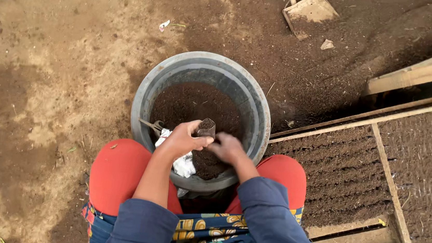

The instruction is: The person sits on the ground and repeatedly scoops soil from a bucket into a small plastic bag, then places the bag into a wooden seed tray. The person uses both hands to handle the soil and the bag.

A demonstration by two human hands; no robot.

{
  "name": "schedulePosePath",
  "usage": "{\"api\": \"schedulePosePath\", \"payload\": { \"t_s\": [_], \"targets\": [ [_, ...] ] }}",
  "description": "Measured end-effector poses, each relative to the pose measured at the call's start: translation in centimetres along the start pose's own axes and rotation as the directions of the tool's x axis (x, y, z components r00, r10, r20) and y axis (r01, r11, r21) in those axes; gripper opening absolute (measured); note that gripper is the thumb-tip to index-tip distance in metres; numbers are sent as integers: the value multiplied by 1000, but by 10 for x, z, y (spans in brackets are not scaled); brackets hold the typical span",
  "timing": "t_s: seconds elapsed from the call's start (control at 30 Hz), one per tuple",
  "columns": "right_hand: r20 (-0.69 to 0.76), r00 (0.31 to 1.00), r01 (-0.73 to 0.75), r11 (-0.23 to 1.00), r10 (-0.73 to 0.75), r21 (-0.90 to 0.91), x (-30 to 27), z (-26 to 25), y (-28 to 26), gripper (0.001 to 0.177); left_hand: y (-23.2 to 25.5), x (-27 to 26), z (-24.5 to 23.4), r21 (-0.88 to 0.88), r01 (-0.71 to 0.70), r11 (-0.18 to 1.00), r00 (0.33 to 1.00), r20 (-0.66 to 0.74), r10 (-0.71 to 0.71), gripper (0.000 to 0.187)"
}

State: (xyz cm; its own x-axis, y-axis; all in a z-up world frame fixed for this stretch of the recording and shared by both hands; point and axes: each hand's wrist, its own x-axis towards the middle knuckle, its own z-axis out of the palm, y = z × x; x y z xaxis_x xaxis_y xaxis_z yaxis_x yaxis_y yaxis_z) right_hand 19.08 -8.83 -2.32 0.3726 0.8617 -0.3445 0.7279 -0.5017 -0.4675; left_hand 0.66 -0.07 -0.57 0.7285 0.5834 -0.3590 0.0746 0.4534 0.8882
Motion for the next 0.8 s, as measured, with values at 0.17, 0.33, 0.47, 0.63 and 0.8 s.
{"api": "schedulePosePath", "payload": {
  "t_s": [0.17,0.33,0.47,0.63,0.8],
  "targets": [
    [483,874,-136,982,56,133,-30,-18,-47,62,-3,5,2,92,28,995,1000,-8,-27,65],
    [41,935,-192,407,351,893,-27,-70,-77,30,-18,4,1,204,11,979,995,92,-31,70],
    [67,969,-63,-27,238,998,-47,-107,-128,38,-41,17,9,212,40,976,994,92,-61,69],
    [-90,992,68,222,91,973,-46,-86,-128,42,-48,18,6,242,48,969,988,131,-82,79],
    [-181,981,193,514,-73,836,-60,-96,-129,40,-68,35,3,210,17,978,985,162,-52,72]
  ]
}}
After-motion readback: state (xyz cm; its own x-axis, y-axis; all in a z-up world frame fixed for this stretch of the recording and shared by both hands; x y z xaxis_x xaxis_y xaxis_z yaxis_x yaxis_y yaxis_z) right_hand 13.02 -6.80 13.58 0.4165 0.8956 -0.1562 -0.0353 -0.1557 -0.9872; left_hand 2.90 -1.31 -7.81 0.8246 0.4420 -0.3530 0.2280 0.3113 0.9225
